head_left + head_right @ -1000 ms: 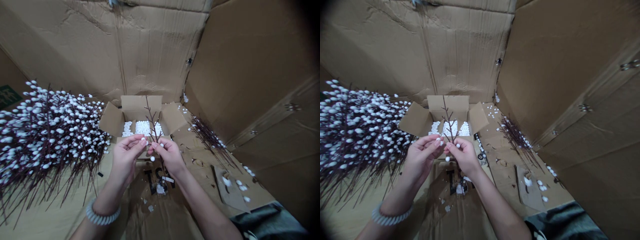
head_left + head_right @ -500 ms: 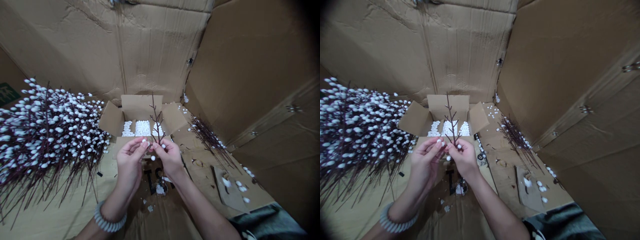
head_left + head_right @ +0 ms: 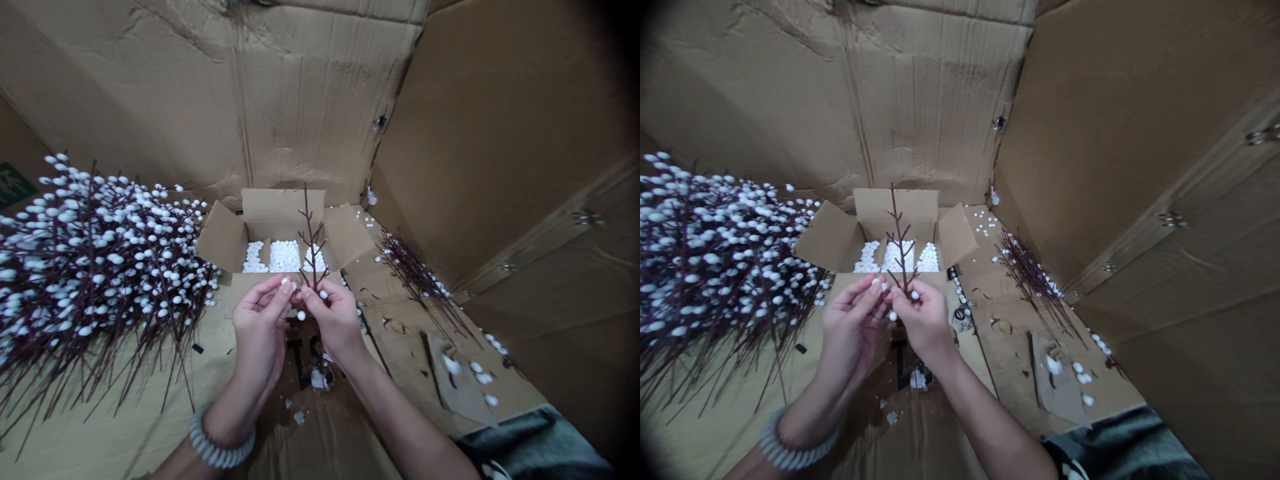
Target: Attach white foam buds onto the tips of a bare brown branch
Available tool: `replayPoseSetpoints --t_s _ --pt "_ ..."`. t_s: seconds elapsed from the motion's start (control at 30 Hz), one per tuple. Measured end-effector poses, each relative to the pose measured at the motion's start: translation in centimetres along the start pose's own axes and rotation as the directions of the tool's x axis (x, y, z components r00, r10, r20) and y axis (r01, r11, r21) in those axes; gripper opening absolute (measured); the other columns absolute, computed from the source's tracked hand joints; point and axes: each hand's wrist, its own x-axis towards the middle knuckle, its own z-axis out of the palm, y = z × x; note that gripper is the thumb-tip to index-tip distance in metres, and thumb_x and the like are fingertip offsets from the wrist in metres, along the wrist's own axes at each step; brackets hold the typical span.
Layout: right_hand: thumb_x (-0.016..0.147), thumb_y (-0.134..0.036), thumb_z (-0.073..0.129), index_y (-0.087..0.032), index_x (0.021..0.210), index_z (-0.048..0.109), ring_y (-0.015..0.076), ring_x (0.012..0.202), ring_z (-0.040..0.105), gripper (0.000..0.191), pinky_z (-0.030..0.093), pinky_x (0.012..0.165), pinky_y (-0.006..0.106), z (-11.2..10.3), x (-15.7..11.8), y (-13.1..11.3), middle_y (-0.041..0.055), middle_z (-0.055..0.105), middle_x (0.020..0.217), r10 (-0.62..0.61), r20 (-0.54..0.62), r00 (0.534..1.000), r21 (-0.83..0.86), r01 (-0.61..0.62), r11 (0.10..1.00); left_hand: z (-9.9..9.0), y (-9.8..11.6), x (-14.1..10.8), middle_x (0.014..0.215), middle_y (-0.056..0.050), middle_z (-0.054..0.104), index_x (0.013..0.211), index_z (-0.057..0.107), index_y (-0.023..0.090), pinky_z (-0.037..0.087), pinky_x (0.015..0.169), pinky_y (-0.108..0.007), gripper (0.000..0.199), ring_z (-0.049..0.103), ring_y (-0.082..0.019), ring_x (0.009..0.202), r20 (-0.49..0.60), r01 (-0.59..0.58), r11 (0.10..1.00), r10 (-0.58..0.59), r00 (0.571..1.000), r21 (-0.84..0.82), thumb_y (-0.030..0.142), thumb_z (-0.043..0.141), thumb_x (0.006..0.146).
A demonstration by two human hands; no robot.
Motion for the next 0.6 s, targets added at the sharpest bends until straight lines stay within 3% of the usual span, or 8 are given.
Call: replayPoseSetpoints --t_s 0.27,0.6 --pt "0.072 -0.027 0.061 -0.018 0.063 0.062 0.0128 0.055 0.054 0.013 0.043 0.051 0.023 0.74 -0.46 -0.90 0.0005 0.062 0.061 -0.001 -0.065 0.998 -0.107 -0.006 0.994 0.03 -0.18 -0.23 0.073 -0.002 0.072 0.079 0.069 0.013 0.054 0.062 -0.018 0.026 0.066 -0.009 0.062 -0.037 -0.011 1.000 0.011 0.999 0.009 0.016 0.081 0.057" --pt "0.072 -0.029 0.059 -0.019 0.063 0.061 0.0126 0.055 0.050 0.013 0.042 0.051 0.023 1.01 -0.64 -0.91 -0.0001 0.059 0.060 -0.018 -0.105 0.994 -0.142 0.003 0.990 -0.20 -0.61 -0.29 0.074 -0.003 0.072 0.079 0.068 0.013 0.054 0.066 -0.021 0.022 0.066 -0.010 0.065 -0.030 -0.022 0.999 0.023 0.999 0.027 0.015 0.079 0.060"
